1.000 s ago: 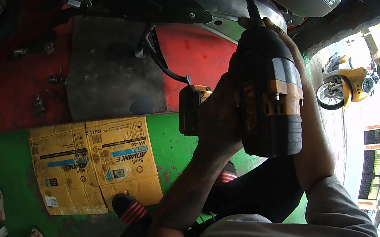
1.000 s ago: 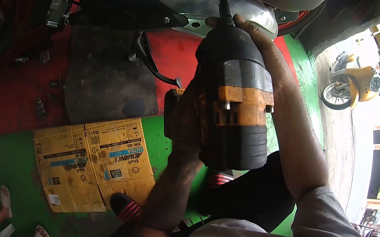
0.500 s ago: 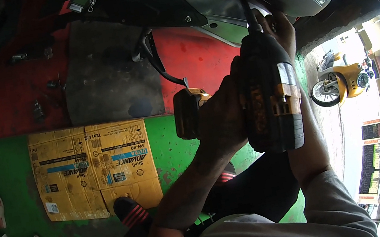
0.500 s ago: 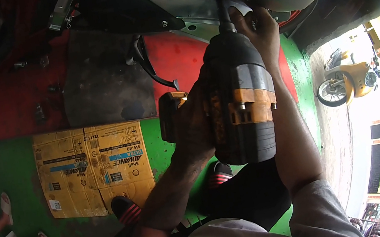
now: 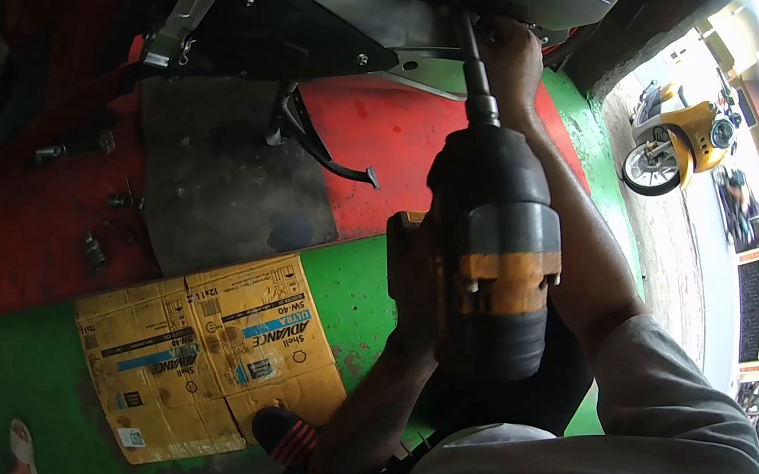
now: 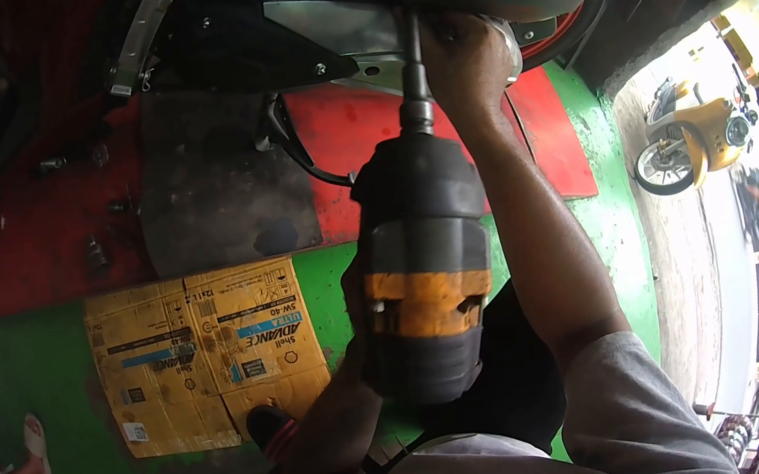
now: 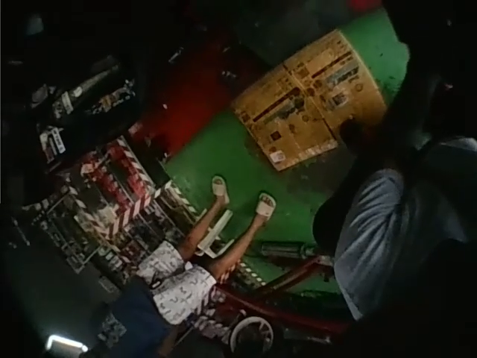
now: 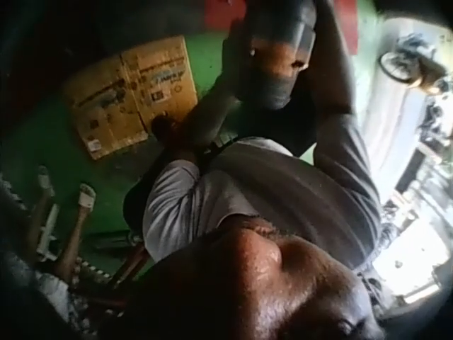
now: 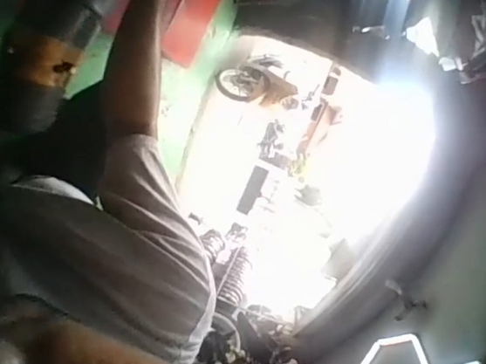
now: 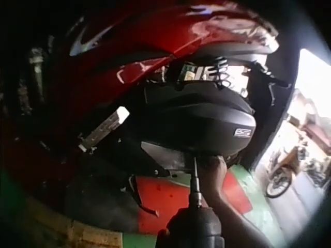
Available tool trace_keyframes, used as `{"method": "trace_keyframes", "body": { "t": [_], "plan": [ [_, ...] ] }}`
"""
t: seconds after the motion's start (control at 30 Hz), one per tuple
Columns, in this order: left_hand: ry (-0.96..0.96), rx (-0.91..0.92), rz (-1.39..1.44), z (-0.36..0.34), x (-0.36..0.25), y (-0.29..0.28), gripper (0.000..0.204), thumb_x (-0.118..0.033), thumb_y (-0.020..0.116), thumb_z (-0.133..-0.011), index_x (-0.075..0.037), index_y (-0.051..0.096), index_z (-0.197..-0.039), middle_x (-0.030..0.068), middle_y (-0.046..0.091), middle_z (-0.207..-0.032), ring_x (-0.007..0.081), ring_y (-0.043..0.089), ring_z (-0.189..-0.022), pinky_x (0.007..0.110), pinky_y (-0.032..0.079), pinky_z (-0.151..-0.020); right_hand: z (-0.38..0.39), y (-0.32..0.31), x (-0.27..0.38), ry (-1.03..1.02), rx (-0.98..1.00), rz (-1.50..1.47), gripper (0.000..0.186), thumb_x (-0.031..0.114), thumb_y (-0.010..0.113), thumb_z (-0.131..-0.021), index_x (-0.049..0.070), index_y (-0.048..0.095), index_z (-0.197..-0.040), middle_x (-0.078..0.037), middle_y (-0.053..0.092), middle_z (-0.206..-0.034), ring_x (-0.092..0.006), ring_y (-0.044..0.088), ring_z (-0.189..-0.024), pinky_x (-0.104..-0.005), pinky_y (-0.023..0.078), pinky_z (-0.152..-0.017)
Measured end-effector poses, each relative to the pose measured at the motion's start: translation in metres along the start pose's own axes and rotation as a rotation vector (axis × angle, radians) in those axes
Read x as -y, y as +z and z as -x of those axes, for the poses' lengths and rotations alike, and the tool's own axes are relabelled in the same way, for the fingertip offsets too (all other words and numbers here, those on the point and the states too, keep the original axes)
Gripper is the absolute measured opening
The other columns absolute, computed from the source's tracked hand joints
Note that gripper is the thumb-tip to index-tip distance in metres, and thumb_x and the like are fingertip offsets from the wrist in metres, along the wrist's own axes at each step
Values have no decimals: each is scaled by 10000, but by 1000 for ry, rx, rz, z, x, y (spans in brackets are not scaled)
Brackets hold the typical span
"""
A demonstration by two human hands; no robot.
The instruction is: Disassembling the transmission and belt cover components of a motorcycle using an impact wrench.
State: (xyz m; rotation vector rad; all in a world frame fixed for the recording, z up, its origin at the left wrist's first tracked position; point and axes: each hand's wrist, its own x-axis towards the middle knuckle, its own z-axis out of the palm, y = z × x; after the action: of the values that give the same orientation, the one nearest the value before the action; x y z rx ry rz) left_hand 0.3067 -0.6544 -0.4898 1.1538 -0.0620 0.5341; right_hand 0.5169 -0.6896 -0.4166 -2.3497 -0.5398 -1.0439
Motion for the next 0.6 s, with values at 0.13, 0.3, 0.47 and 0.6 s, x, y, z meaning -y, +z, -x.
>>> {"method": "trace_keyframes", "body": {
  "t": [0.13, 0.3, 0.47, 0.6],
  "plan": [
    [-166, 57, 361, -1, 6, 0, 525, -391, 464, -992, 3, 469, -1338, 113, 622, -1166, 200, 624, -957, 355, 503, -838, 4, 4, 0, -265, -212, -178, 207, 275, 789, -729, 87, 714, -772, -85, 641, -670, -274, 621, -630, -360, 467, -578],
    [-387, 108, 790, 0, 16, 3, 557, -412, 448, -990, 0, 444, -1366, 120, 620, -1165, 202, 630, -953, 354, 516, -822, 25, -16, -15, -11, -157, -616, 126, 153, 682, -833, 61, 634, -903, -5, 535, -683, -100, 492, -559, -255, 405, -494],
    [-646, 118, 1214, 3, 25, 10, 590, -432, 432, -987, -4, 420, -1393, 127, 618, -1164, 205, 636, -948, 354, 530, -805, 20, -67, -63, 1164, 460, -1625, 281, 357, 461, -937, 96, 559, -900, -11, 564, -746, -95, 502, -541, -204, 340, -407],
    [-638, 143, 822, 2, 41, 24, 603, -466, 369, -998, -10, 425, -1388, 118, 607, -1176, 205, 616, -999, 360, 513, -852, 15, -84, -69, 1165, 691, -1351, 415, 436, 453, -958, 79, 613, -1098, -22, 593, -784, -105, 543, -577, -219, 397, -406]
  ]
}}
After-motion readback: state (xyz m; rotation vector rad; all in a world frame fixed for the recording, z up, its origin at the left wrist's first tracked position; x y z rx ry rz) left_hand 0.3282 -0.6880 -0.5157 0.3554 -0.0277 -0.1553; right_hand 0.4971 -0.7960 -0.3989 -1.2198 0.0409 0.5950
